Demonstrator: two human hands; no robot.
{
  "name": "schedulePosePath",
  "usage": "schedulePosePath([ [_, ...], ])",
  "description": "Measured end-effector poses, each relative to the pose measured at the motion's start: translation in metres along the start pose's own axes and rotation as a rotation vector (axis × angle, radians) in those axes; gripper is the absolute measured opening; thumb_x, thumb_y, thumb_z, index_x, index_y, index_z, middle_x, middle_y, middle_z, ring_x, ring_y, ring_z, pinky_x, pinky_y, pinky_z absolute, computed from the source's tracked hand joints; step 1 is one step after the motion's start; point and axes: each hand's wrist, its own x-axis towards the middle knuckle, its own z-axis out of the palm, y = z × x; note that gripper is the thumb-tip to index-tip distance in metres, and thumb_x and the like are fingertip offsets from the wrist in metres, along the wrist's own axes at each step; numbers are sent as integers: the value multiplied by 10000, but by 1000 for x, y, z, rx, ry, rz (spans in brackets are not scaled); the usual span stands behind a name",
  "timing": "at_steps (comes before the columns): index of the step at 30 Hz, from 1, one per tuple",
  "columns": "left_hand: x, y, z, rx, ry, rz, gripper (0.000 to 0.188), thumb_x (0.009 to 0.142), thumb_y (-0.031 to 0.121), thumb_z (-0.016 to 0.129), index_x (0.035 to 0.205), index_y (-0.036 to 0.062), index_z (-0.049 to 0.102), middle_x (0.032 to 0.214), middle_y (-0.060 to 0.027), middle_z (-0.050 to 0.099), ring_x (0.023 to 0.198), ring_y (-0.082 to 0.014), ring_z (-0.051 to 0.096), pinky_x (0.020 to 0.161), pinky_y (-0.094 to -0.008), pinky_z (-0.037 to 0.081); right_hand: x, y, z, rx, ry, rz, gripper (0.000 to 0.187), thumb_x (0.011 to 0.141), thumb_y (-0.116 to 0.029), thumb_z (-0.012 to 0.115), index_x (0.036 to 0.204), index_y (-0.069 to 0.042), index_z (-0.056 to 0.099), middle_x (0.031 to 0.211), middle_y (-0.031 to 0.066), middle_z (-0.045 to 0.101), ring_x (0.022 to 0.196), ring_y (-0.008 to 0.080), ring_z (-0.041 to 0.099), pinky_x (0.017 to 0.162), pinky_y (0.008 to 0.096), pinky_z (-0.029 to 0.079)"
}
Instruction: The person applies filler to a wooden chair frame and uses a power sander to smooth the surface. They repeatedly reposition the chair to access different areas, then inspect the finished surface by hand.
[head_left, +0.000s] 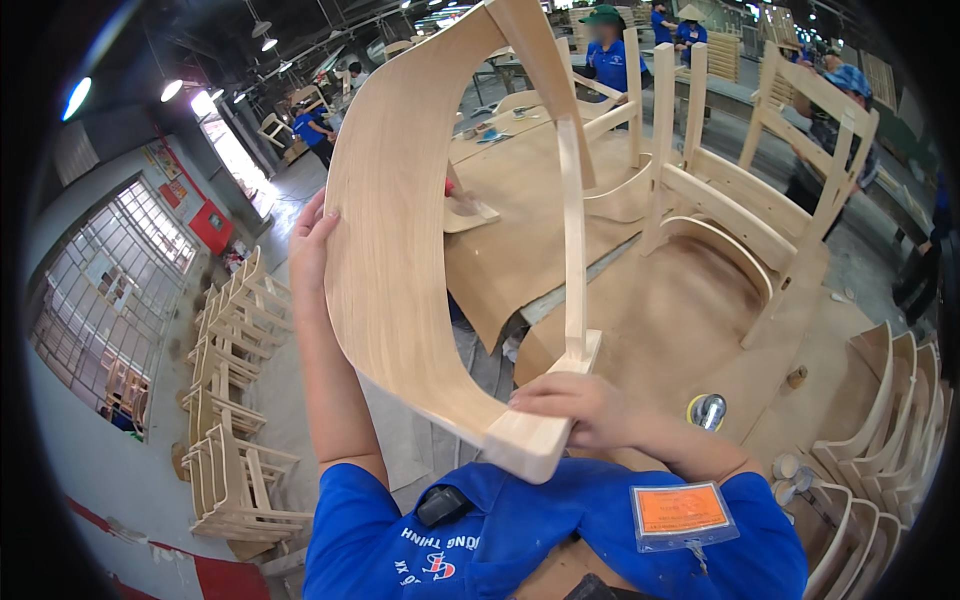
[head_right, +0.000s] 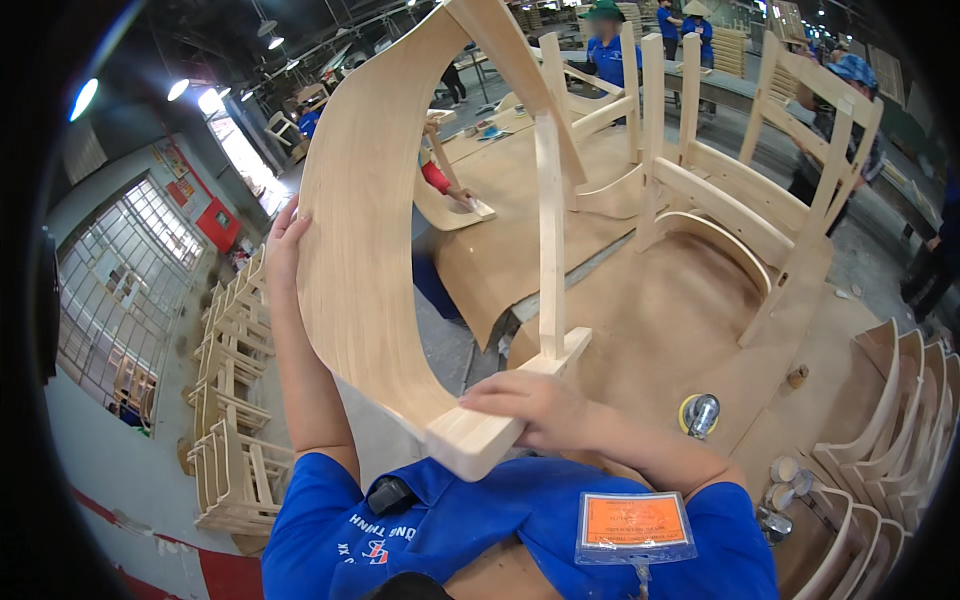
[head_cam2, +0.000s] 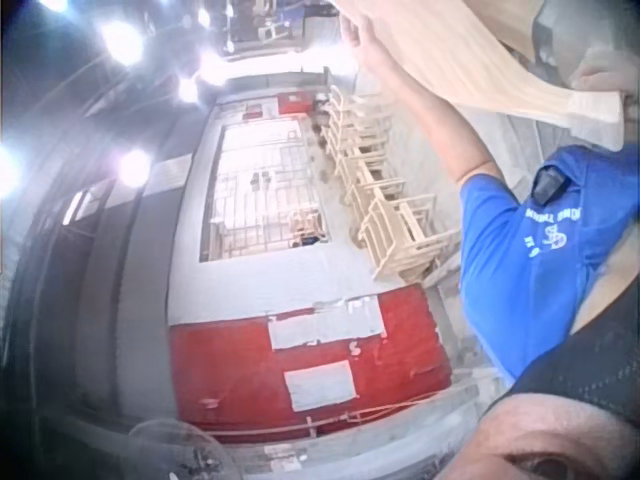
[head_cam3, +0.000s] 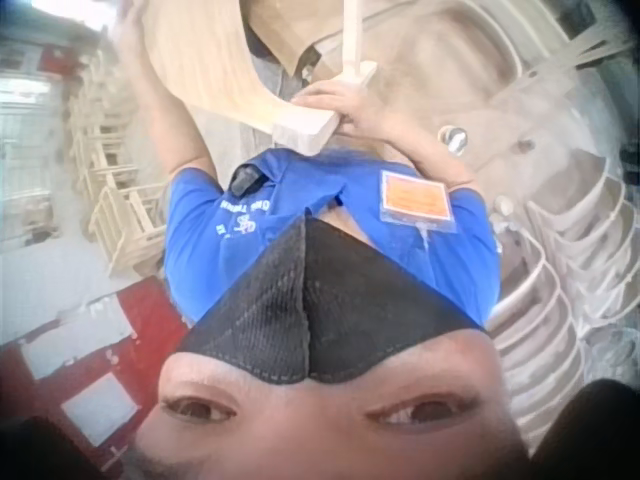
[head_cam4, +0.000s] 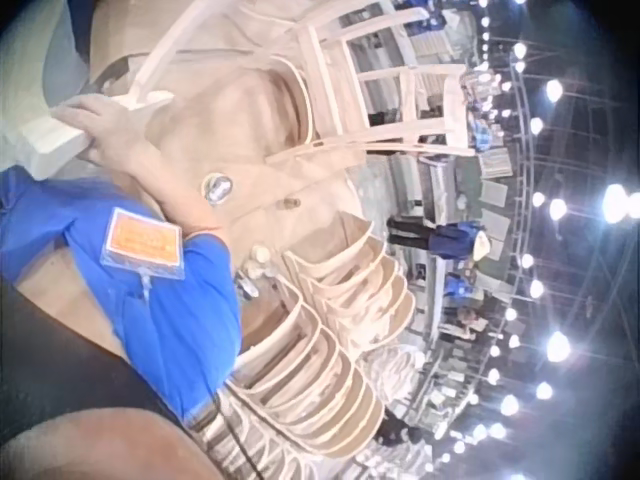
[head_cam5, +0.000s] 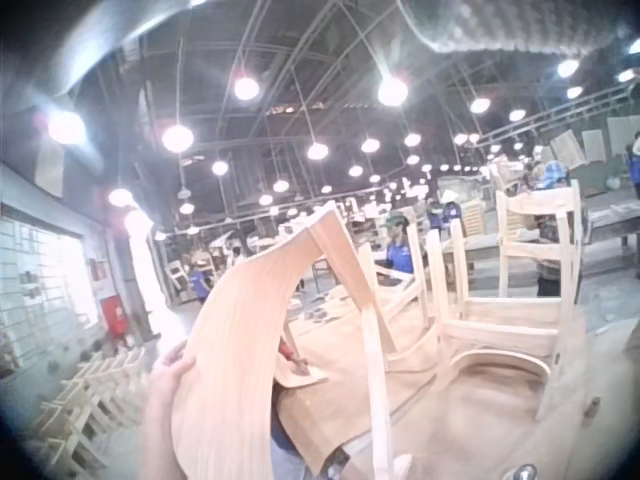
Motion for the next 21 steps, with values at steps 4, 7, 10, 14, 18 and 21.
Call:
schedulePosePath([
  [4,-15,14,39,-40,69,155,569,794,-12,528,1353,-10,418,1276,-158,521,1163,-220,525,963,-313,434,-31,-14,-51,74,148,297,496,685,-170,797,1129,-54,609,1092,122,628,1048,232,590,850,341,488],
  [7,-46,25,87,-260,73,200,629,780,-41,466,1395,-17,335,1350,-174,439,1218,-244,478,999,-344,409,-49,-22,-72,295,733,207,668,720,-478,746,1146,-10,532,1069,126,580,992,212,568,838,330,463],
  [10,-78,28,131,-506,17,266,666,775,-43,421,1421,-23,263,1389,-187,379,1244,-266,450,1023,-367,387,-60,-19,-102,161,1027,126,627,865,-587,504,1127,-19,469,1001,101,522,911,200,529,853,342,429],
  [14,-83,34,160,-473,-69,495,703,764,42,436,1434,-19,231,1421,-200,316,1289,-270,374,1073,-363,292,-72,-5,-147,281,1149,204,475,899,-466,481,1084,-28,483,930,97,532,869,202,521,839,333,425],
  [18,-72,36,175,-197,21,689,597,767,156,444,1324,-57,409,1402,-197,337,1343,-279,262,1103,-383,197,-99,12,-180,450,1242,200,361,906,-383,454,1012,-42,504,855,92,542,847,200,525,806,331,437],
  [21,-79,35,184,-66,74,801,513,794,172,415,1258,-40,478,1415,-222,266,1382,-283,181,1100,-423,180,-111,16,-200,460,1162,224,392,906,-374,454,1075,-25,508,898,112,584,856,224,547,813,334,449],
])
